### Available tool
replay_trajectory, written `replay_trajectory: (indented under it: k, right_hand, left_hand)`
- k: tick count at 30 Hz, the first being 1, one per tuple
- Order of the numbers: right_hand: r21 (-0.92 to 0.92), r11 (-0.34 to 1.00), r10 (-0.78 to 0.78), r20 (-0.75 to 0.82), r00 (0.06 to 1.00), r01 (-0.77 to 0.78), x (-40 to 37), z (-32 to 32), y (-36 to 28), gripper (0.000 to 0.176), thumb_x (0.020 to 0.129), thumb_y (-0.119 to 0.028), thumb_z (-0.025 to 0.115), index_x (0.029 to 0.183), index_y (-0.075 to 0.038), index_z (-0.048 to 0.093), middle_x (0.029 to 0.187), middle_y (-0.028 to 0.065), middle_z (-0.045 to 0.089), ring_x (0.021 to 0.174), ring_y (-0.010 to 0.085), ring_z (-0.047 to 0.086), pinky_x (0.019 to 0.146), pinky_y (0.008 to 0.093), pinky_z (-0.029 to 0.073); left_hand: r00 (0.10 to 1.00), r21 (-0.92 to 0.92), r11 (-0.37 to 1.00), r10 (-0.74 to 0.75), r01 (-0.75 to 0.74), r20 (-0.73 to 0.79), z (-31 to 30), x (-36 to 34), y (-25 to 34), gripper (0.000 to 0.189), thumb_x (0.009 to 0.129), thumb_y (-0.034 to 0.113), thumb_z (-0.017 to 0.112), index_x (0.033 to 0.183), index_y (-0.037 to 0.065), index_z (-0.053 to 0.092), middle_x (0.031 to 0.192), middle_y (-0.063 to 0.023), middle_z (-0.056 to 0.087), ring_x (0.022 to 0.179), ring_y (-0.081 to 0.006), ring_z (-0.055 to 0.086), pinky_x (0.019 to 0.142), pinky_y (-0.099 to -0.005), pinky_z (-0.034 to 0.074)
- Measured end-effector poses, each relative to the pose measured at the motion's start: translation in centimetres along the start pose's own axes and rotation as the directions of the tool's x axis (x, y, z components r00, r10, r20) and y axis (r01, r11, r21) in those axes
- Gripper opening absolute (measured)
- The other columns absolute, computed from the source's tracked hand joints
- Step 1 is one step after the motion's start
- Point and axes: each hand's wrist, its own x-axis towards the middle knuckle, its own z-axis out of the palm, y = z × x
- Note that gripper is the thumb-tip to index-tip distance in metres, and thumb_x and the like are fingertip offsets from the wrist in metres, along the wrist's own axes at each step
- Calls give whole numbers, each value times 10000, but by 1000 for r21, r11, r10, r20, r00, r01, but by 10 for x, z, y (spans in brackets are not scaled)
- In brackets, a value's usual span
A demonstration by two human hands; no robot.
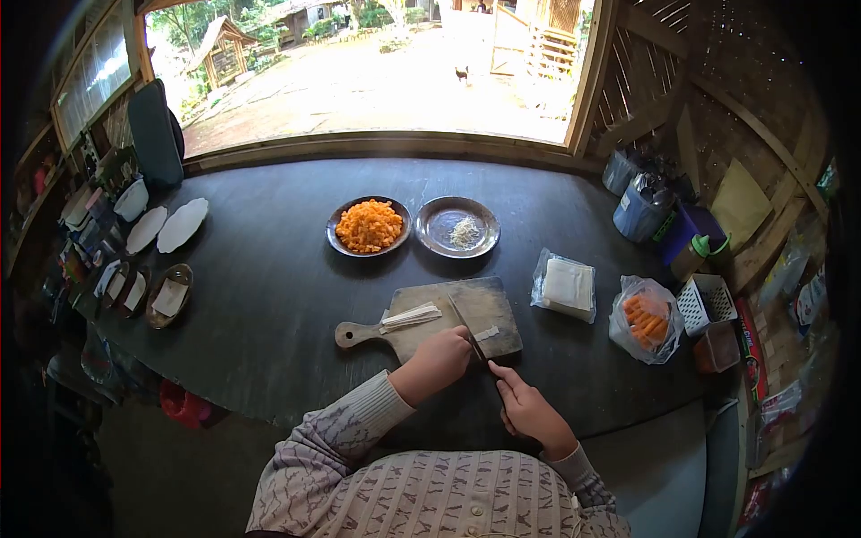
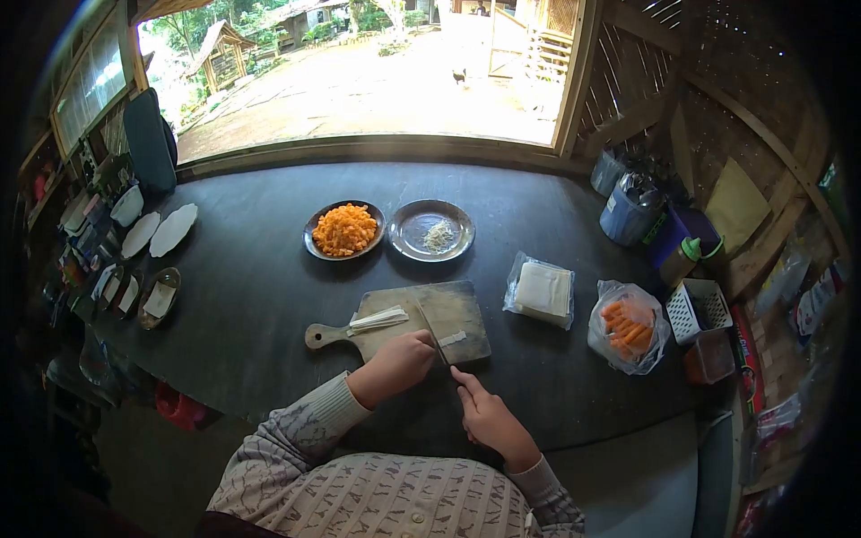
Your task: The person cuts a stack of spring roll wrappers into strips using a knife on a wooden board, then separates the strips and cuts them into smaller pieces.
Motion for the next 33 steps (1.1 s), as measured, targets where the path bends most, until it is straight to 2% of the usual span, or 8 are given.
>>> replay_trajectory:
  k: [13,18,21,24,26,29,30,33]
  right_hand:
    - [28,1000,3,3,1000,-3,18,1,-5,397,1057,-245,384,1446,-175,408,544,53,512,439,137,514,456,306,452]
    - [82,996,35,32,999,-37,9,-3,-9,391,1060,-213,377,1449,-193,414,570,17,459,446,102,460,430,263,411]
    - [103,994,41,42,998,-45,4,-2,-6,395,1058,-210,380,1451,-188,415,579,16,461,447,101,459,427,266,406]
    - [57,998,24,23,999,-25,4,1,-1,395,1055,-205,388,1448,-175,417,559,31,478,437,112,472,432,284,417]
    - [-193,960,-219,-62,974,203,12,7,12,397,1053,-210,394,1448,-172,413,534,52,499,426,127,490,444,303,431]
    - [-289,928,-274,-102,956,235,27,12,10,396,1054,-219,394,1446,-171,414,518,70,513,419,139,502,454,311,441]
    - [-285,929,-274,-103,956,235,27,10,3,396,1054,-219,394,1446,-171,414,518,70,513,419,139,502,454,311,441]
    - [13,1000,-22,-6,1000,22,29,3,-6,391,1054,-223,393,1441,-180,427,537,49,503,428,126,491,444,296,424]
  left_hand:
    - [998,43,997,-61,60,25,-6,0,1,154,819,74,578,772,-7,700,901,-146,642,837,-320,646,766,-405,535]
    - [994,105,989,99,-102,35,-10,0,-3,153,811,64,572,764,-16,694,888,-154,639,831,-308,646,776,-394,535]
    - [999,44,999,21,-23,38,-7,1,-3,149,803,65,577,738,-20,681,874,-160,633,814,-310,642,767,-393,535]
    - [999,62,998,13,-15,35,-7,1,-2,149,799,70,581,714,-14,671,859,-159,626,799,-308,637,755,-390,534]
    - [999,58,998,13,-15,30,-8,2,-3,150,799,72,582,710,-12,669,854,-158,623,796,-308,636,750,-389,533]
    - [999,47,999,-3,0,52,-12,1,1,151,798,76,583,705,-7,668,851,-154,619,794,-306,633,743,-389,532]
    - [998,49,999,-17,14,63,-14,1,2,151,798,78,584,705,-4,670,852,-152,616,795,-304,632,741,-390,532]
    - [999,38,999,-25,23,40,-7,-1,0,147,795,77,582,706,4,674,867,-146,617,806,-306,635,742,-397,531]
